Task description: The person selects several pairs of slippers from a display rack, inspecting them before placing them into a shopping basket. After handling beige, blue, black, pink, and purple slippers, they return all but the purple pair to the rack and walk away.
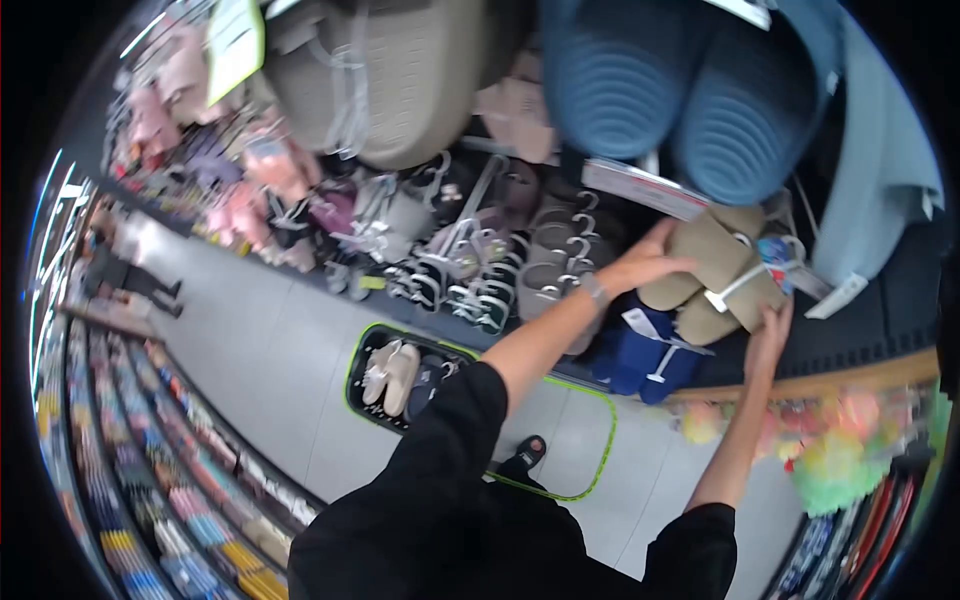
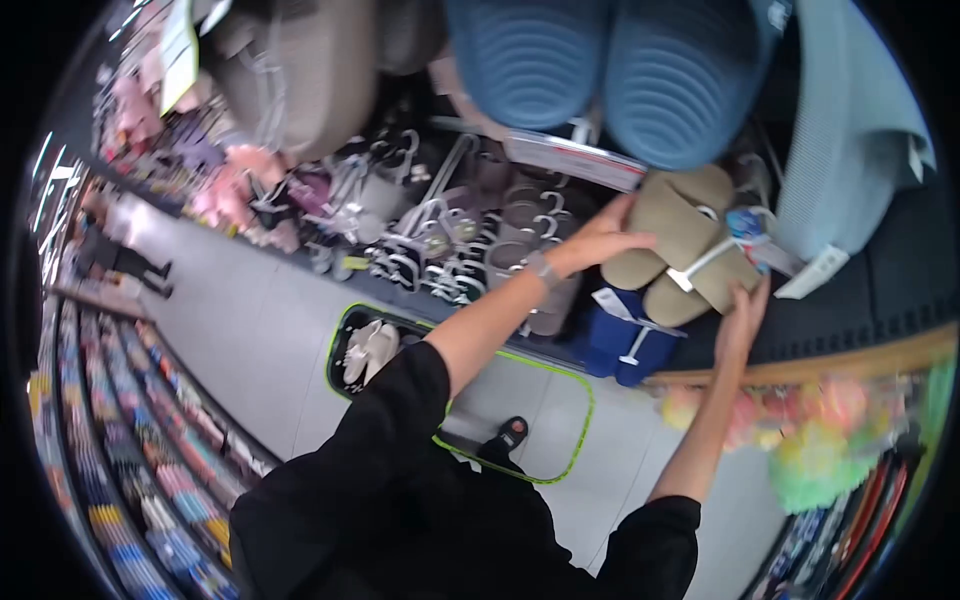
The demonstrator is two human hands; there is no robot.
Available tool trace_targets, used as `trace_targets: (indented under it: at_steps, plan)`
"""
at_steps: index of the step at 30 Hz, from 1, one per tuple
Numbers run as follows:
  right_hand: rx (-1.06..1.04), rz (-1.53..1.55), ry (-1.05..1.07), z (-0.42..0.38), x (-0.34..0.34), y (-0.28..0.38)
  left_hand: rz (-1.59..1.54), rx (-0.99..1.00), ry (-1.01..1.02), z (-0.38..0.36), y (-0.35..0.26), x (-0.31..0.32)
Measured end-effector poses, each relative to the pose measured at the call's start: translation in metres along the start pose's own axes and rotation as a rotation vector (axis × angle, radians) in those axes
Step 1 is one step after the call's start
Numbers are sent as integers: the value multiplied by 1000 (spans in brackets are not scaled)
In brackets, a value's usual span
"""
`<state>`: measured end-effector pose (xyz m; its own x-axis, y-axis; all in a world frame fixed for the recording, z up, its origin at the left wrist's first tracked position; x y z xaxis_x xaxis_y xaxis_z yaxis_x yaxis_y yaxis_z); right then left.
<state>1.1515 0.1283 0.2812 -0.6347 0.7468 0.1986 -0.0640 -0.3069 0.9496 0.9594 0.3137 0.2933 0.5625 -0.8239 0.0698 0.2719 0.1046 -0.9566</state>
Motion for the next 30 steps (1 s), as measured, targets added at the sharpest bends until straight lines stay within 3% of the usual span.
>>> trace_targets:
  at_steps: [2,4,8,10,12,14,22,30]
  plan:
    - [-43,-83,-102,2,8,9,26,-19,14,4,-3,-11]
    - [-90,-183,-51,7,10,22,31,-37,63,9,-6,-13]
    - [-81,-143,-73,22,7,7,66,-27,32,11,-5,-12]
    - [24,60,-100,21,1,1,-14,-68,21,9,-2,-5]
    - [-10,3,-108,23,-9,-6,22,-84,32,13,13,-3]
    - [30,-21,-139,21,-10,-4,-141,-102,58,16,24,2]
    - [-13,-332,-251,-11,-4,-7,-21,-110,-49,0,26,6]
    - [-64,-369,-243,-66,11,-24,154,-104,-233,-23,28,8]
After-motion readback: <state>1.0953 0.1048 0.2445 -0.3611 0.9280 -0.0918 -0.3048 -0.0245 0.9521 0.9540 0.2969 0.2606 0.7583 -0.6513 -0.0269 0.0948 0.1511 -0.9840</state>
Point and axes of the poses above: each hand's wrist, its own z-axis towards the middle knuckle, its own x-axis out of the palm, y = z × x, the point moved 2 cm from there along z, towards the middle knuckle, and after that the axes turned 1 degree about -y, right-handed, at the moved point
